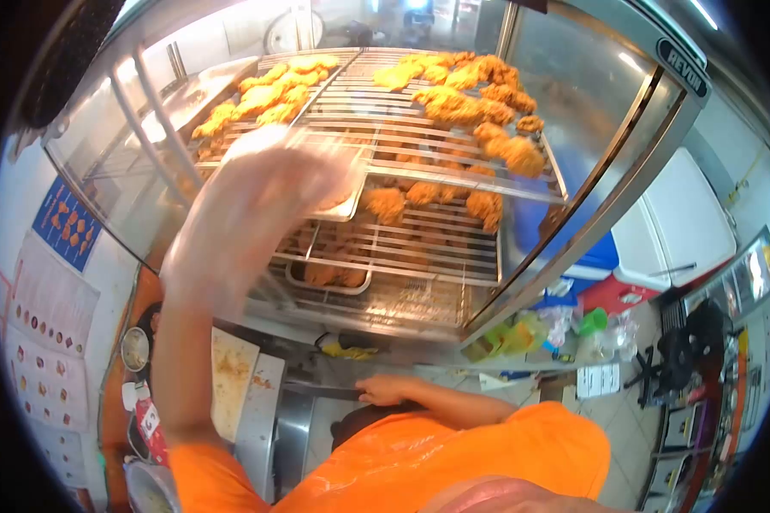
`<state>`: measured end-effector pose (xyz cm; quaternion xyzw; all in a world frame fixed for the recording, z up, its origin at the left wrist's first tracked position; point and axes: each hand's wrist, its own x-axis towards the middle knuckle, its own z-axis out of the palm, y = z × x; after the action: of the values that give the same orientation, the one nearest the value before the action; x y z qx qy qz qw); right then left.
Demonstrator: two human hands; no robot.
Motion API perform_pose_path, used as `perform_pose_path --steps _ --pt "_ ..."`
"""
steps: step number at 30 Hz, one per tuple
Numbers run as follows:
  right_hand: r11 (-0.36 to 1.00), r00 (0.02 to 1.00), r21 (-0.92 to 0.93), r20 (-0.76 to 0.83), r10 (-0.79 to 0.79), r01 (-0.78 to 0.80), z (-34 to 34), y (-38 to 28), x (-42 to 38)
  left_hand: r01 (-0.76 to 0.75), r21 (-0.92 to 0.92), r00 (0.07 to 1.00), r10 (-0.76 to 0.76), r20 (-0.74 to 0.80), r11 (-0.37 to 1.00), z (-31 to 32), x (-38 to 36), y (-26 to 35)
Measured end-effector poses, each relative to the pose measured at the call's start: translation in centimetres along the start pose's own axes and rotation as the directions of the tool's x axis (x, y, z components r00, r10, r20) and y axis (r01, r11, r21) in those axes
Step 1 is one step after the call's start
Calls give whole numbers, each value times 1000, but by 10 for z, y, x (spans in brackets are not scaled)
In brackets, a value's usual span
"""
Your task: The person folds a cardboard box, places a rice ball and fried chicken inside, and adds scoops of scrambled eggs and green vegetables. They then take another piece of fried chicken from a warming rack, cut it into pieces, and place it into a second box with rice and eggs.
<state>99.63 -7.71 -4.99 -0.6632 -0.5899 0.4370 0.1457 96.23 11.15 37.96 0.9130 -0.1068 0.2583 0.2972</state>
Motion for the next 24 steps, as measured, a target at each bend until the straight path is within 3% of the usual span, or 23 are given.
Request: perform_pose_path --steps 1,2,3,4,5,6,7,9,10,12,13,15,17,18,19,21,23,24 --pt "1000 1000 14 -22 -16 16 -3 8 -9 -195 212 981 187 56 958 8 49 -19" --pt "999 999 30 -40 -32 33 -6 14 -19 36 80 993 -45 113 996 21 103 -44" --pt "999 998 11 -31 -48 48 -10 19 -29 -57 158 995 43 92 986 37 144 -68" --pt "996 999 81 -24 -33 35 -14 23 -39 47 312 985 -97 146 949 39 184 -85" --pt "988 1000 151 -15 -17 19 -21 25 -49 28 447 977 -120 178 894 41 218 -111" --pt "980 998 195 -51 -32 42 -28 23 -63 74 524 965 -194 178 849 46 240 -137" --pt "981 998 185 -39 -49 55 -30 29 -70 90 536 964 -209 165 839 49 243 -116" --pt "979 997 203 -72 -18 32 -30 42 -78 216 817 755 -622 207 534 59 259 -79" --pt "978 997 204 -63 -31 44 -34 47 -80 288 713 847 -518 122 639 63 266 -103" --pt "966 997 257 -83 -3 24 -32 55 -80 492 160 834 -517 193 855 65 268 -129" --pt "965 998 261 -67 -10 27 -29 58 -78 523 -154 847 -491 205 838 66 263 -129" --pt "966 991 241 -117 -68 95 -29 67 -72 531 -239 846 -492 206 813 62 258 -130" --pt "967 989 228 -118 -84 110 -29 69 -67 288 -153 955 -272 115 945 54 256 -133" --pt "968 987 216 -128 -99 125 -29 68 -66 390 -317 920 -354 168 864 49 249 -127" --pt "968 988 222 -123 -95 121 -32 64 -65 488 -207 872 -464 155 848 45 244 -111" --pt "977 999 209 -9 -47 48 -42 57 -65 298 296 953 -300 -39 908 57 231 -87" --pt "973 998 223 -18 -53 56 -47 53 -69 -2 435 981 -84 178 901 63 219 -67" --pt "969 998 240 -22 -64 67 -47 51 -70 105 535 902 -307 304 838 69 217 -53"
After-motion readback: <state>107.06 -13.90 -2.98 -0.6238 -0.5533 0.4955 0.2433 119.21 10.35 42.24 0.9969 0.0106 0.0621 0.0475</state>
